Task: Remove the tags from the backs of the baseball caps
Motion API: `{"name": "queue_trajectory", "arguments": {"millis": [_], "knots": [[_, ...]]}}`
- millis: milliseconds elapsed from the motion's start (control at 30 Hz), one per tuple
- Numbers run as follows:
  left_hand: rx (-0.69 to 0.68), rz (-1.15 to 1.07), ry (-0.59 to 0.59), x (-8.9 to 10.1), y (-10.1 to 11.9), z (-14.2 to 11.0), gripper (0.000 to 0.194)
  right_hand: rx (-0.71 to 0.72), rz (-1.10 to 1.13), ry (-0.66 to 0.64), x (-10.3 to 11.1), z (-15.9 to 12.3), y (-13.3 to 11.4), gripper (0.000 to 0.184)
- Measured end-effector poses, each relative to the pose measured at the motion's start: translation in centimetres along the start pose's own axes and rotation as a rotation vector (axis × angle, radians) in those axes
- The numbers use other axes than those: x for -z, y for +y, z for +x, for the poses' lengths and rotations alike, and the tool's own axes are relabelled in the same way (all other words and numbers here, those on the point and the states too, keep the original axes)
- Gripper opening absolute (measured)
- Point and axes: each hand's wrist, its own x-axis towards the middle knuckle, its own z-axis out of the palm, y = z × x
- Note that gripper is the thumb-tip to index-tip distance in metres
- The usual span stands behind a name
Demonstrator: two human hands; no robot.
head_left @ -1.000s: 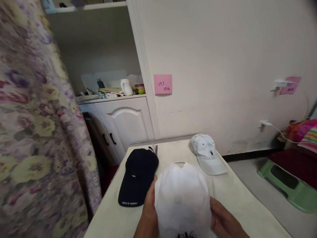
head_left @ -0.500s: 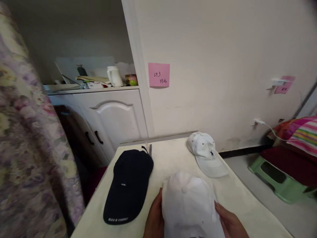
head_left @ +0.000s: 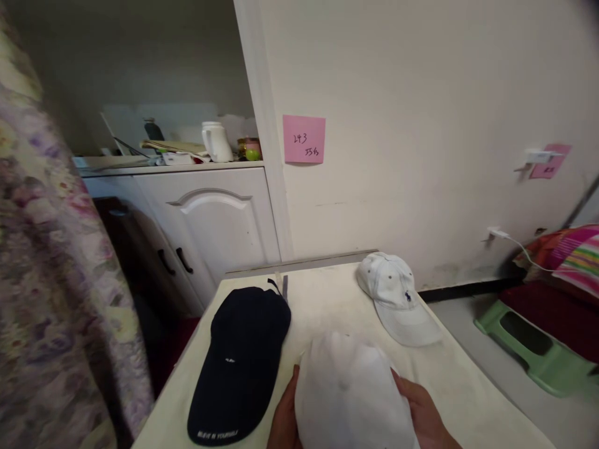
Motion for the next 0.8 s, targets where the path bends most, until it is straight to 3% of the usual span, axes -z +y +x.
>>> {"name": "queue_trajectory", "arguments": {"millis": [100, 267, 433, 600, 700, 800], "knots": [[0.008, 0.007, 0.069, -0.6, -0.1, -0.1, 0.054, 0.066, -0.042, 0.037, -0.5, -0.2, -0.4, 0.057], [-0.024, 0.027, -0.013, -0.9, 0.4, -0.7, 0.056, 0.112, -0.076, 0.056, -1.0, -0.1, -0.8, 0.06], [-0.014, -0.027, -0.038, -0.9, -0.4, -0.6, 0.052, 0.068, 0.089, 0.015, 0.2, 0.8, -0.4, 0.058], [-0.016, -0.078, -0.126, -0.5, -1.0, -0.8, 0.061, 0.027, 0.25, 0.023, 0.9, 1.5, 0.1, 0.048], [-0.043, -0.04, -0.011, -0.1, -0.7, -0.9, 0.06, 0.006, 0.267, 0.046, 0.2, 1.3, -0.2, 0.048], [-0.114, 0.03, 0.191, 0.5, -0.5, -0.7, 0.059, 0.001, 0.281, 0.046, -0.6, 1.0, -0.6, 0.045]]}}
